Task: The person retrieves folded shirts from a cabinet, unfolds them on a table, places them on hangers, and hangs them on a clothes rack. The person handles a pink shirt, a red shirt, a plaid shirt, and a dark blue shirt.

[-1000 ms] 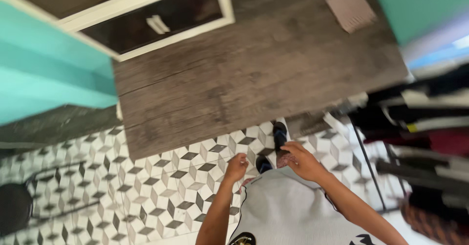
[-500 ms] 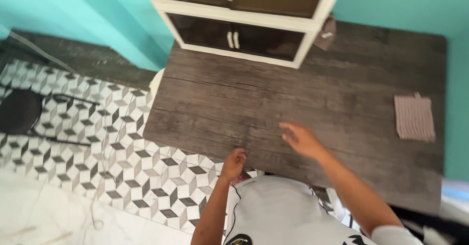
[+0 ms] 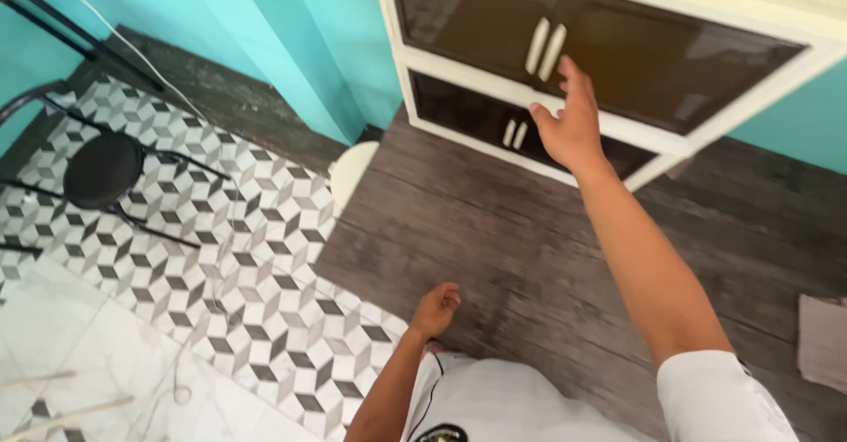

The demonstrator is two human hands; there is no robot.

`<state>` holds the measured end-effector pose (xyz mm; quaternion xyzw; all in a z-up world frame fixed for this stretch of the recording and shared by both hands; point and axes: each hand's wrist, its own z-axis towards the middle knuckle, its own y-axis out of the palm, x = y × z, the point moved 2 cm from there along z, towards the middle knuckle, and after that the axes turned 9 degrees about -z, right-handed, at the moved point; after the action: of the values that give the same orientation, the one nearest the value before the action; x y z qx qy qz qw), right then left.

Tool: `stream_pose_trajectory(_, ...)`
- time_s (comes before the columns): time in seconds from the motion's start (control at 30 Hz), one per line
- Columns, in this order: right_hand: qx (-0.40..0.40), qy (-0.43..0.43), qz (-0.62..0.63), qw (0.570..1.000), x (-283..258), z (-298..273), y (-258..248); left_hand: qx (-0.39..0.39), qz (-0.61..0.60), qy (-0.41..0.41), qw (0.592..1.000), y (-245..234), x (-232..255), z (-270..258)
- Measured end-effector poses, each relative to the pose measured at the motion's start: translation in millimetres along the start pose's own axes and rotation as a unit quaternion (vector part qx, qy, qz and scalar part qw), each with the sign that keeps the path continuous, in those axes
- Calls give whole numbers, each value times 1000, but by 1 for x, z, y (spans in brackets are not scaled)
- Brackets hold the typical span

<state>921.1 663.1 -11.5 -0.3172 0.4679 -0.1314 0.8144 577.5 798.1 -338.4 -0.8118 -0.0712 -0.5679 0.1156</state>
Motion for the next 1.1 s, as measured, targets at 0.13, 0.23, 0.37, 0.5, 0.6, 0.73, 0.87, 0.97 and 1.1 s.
stream_pose_trajectory(0.13, 124, 30, -7, 992, -7, 25, 26, 3, -11, 69, 998, -56, 0, 33)
stream_pose_trajectory(0.23, 136, 65, 62, 987, -8, 22, 39, -24, -69, 58, 996, -97, -9, 47)
stream_pose_trajectory(0.37, 146, 78, 111, 980, -14, -3, 52, -62, -11, 70, 996, -120, 19, 84)
stream_pose_trajectory(0.5, 209, 63, 39, 975, -28, -85, 55, -80, 36, 175, 981, -99, 131, 134)
stream_pose_trajectory(0.6, 285, 85, 48, 953, -26, -154, 40, -90, 20, 333, 938, -70, 242, 161)
stream_pose_trajectory(0.73, 370, 129, 129, 911, -11, -219, -19, -111, 30, 371, 922, -29, 355, 186)
stream_pose_trajectory(0.87, 403, 206, 56, 890, 0, -249, -49, -97, 23, 493, 864, 1, 406, 206)
stream_pose_trajectory(0.97, 362, 154, 95, 914, -18, -237, -38, -141, -15, 383, 913, 8, 412, 219)
stream_pose_trajectory(1.1, 224, 96, 61, 968, -51, -171, -12, -183, -19, 364, 913, -6, 408, 223)
